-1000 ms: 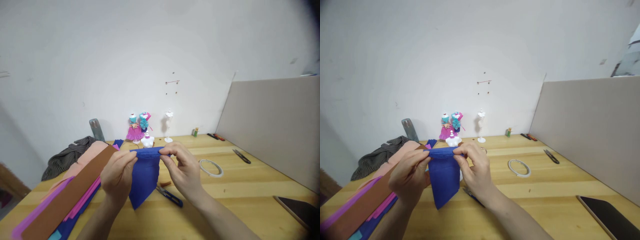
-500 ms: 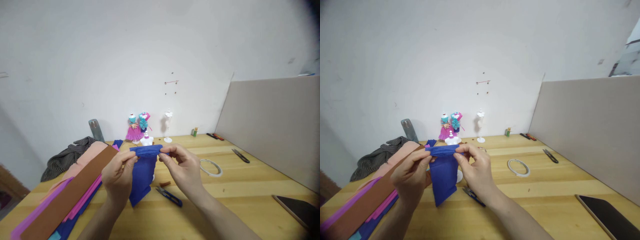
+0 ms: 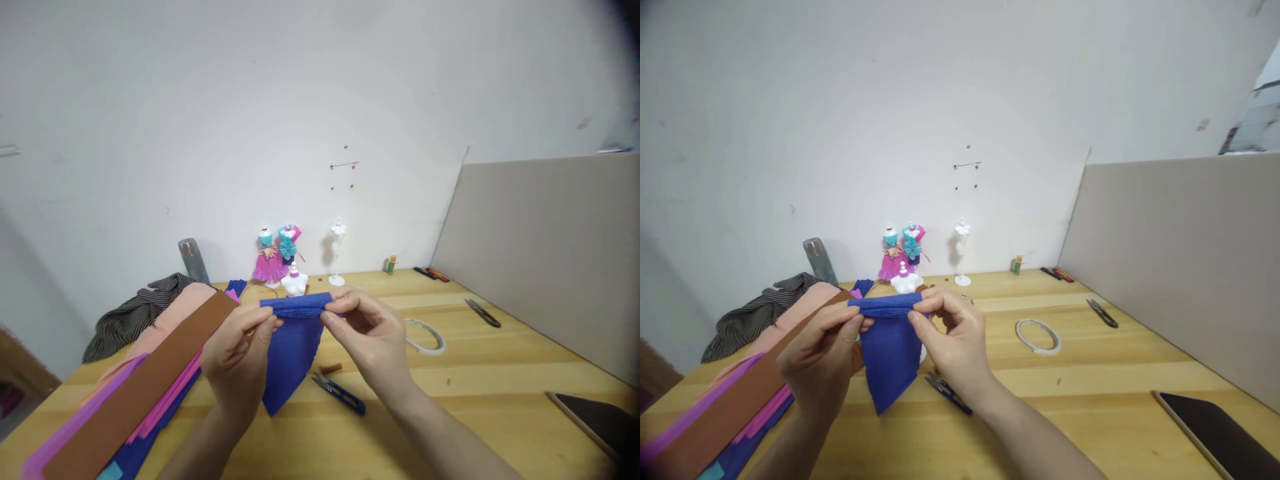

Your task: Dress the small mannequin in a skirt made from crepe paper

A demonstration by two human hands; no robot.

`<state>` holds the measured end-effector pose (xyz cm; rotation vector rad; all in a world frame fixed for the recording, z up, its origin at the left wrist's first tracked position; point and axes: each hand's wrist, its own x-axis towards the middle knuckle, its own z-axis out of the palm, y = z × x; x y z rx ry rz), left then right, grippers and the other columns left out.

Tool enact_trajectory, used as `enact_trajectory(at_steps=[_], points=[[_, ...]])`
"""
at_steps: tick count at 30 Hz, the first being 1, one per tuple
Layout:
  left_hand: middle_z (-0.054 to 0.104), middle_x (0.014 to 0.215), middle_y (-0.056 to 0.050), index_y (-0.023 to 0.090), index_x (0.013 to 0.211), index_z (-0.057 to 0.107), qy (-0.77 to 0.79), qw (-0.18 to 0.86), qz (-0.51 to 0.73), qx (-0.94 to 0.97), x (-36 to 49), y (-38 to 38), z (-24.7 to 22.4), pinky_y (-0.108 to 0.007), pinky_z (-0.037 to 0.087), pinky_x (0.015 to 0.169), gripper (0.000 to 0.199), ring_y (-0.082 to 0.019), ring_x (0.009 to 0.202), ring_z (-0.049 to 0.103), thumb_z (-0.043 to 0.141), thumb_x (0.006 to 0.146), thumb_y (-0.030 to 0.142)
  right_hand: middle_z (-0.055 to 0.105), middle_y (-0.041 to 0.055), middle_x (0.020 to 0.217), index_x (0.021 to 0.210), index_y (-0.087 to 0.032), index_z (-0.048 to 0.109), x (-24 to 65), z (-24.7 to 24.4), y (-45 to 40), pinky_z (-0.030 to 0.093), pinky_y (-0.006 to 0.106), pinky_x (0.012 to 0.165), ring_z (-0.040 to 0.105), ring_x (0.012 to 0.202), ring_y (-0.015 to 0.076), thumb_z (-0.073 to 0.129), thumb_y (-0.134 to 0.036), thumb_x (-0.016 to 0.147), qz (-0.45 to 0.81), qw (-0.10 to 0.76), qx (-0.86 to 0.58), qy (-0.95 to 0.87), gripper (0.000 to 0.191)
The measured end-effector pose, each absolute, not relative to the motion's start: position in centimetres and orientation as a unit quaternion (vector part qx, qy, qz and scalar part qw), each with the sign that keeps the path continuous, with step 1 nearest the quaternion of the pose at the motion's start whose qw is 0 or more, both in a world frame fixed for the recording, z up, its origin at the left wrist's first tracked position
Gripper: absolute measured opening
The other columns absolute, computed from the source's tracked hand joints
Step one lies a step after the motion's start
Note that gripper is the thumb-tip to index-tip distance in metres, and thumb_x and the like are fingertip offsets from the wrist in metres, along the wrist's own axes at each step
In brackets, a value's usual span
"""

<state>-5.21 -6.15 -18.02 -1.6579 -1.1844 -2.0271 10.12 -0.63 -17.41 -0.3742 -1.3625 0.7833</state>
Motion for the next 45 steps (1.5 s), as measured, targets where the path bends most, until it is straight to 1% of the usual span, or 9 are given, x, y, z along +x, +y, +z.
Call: enact_trajectory(at_steps=[4, 9, 12, 15, 19, 25, 33, 39, 45], points=[[0.072, 0.072, 0.004, 0.021, 0.082, 0.071, -0.399, 0.137, -0.706, -0.568, -5.01, -6.32, -17.85, -0.02, 0.055, 0.06, 0.019, -0.01, 0.062, 0.067, 0.066, 0.076, 0.003, 0.067, 0.0017, 0.071, 0.067, -0.019, 0.067, 10.06, -17.35, -0.72, 0.054, 0.023, 0.061, 0.064, 0.069, 0.0142, 0.07, -0.011, 0.069, 0.336, 0.698, -0.164, -0.611, 0.009], [0.071, 0.07, 0.002, 0.02, 0.081, 0.071, -0.395, 0.172, -0.701, -0.569, -4.99, -6.32, -17.72, -0.022, 0.055, 0.062, 0.017, -0.012, 0.065, 0.067, 0.067, 0.076, 0.004, 0.067, 0.0012, 0.071, 0.074, -0.02, 0.068, 10.08, -17.3, -0.67, 0.051, 0.022, 0.054, 0.062, 0.062, 0.0129, 0.07, -0.011, 0.071, 0.32, 0.703, -0.173, -0.611, 0.01], [0.072, 0.071, 0.002, 0.02, 0.083, 0.072, -0.397, 0.197, -0.685, -0.578, -5.18, -6.23, -17.73, -0.022, 0.055, 0.065, 0.019, -0.011, 0.067, 0.067, 0.066, 0.076, 0.003, 0.07, 0.0033, 0.077, 0.082, -0.022, 0.071, 10.25, -17.44, -0.57, 0.053, 0.027, 0.061, 0.064, 0.07, 0.0161, 0.067, -0.011, 0.076, 0.289, 0.689, -0.16, -0.645, 0.013], [0.073, 0.076, 0.001, 0.021, 0.084, 0.073, -0.408, 0.211, -0.671, -0.582, -5.46, -6.12, -17.8, -0.022, 0.054, 0.065, 0.019, -0.012, 0.068, 0.067, 0.067, 0.077, 0.004, 0.07, 0.0047, 0.082, 0.089, -0.023, 0.073, 10.43, -17.69, -0.5, 0.052, 0.033, 0.067, 0.065, 0.077, 0.0185, 0.063, -0.012, 0.082, 0.24, 0.672, -0.155, -0.683, 0.017], [0.074, 0.082, -0.001, 0.022, 0.089, 0.074, -0.419, 0.246, -0.646, -0.588, -5.76, -5.93, -17.79, -0.025, 0.055, 0.067, 0.021, -0.014, 0.072, 0.069, 0.066, 0.078, 0.006, 0.07, 0.0044, 0.085, 0.095, -0.024, 0.071, 10.46, -17.87, -0.44, 0.05, 0.034, 0.069, 0.064, 0.079, 0.0186, 0.062, -0.012, 0.084, 0.173, 0.664, -0.167, -0.708, 0.019], [0.074, 0.083, -0.001, 0.021, 0.089, 0.073, -0.404, 0.28, -0.627, -0.604, -5.92, -5.74, -17.77, -0.026, 0.055, 0.07, 0.023, -0.014, 0.074, 0.069, 0.064, 0.078, 0.003, 0.067, 0.0023, 0.08, 0.091, -0.024, 0.068, 10.27, -17.59, -0.4, 0.048, 0.031, 0.067, 0.062, 0.075, 0.0168, 0.059, -0.009, 0.086, 0.11, 0.666, -0.169, -0.718, 0.018], [0.074, 0.083, -0.001, 0.02, 0.086, 0.072, -0.41, 0.284, -0.623, -0.603, -5.71, -5.77, -17.71, -0.024, 0.055, 0.072, 0.021, -0.014, 0.077, 0.069, 0.064, 0.078, 0.003, 0.067, 0.0026, 0.078, 0.087, -0.023, 0.066, 10.34, -17.44, -0.39, 0.049, 0.031, 0.065, 0.062, 0.073, 0.0177, 0.057, -0.01, 0.086, 0.092, 0.668, -0.177, -0.717, 0.016], [0.075, 0.08, 0.0, 0.022, 0.086, 0.074, -0.433, 0.285, -0.628, -0.581, -5.83, -5.76, -18.04, -0.024, 0.055, 0.068, 0.019, -0.014, 0.071, 0.069, 0.065, 0.079, 0.007, 0.068, 0.0026, 0.077, 0.087, -0.024, 0.067, 10.26, -17.36, -0.56, 0.05, 0.03, 0.063, 0.063, 0.072, 0.0175, 0.058, -0.009, 0.085, 0.069, 0.673, -0.173, -0.716, 0.017], [0.074, 0.079, 0.0, 0.021, 0.084, 0.073, -0.384, 0.3, -0.645, -0.589, -5.74, -5.99, -17.87, -0.026, 0.056, 0.069, 0.019, -0.014, 0.072, 0.069, 0.068, 0.076, 0.005, 0.067, 0.0021, 0.076, 0.085, -0.022, 0.065, 10.36, -17.16, -0.68, 0.05, 0.029, 0.064, 0.063, 0.072, 0.0167, 0.058, -0.008, 0.085, 0.068, 0.676, -0.169, -0.714, 0.016]])
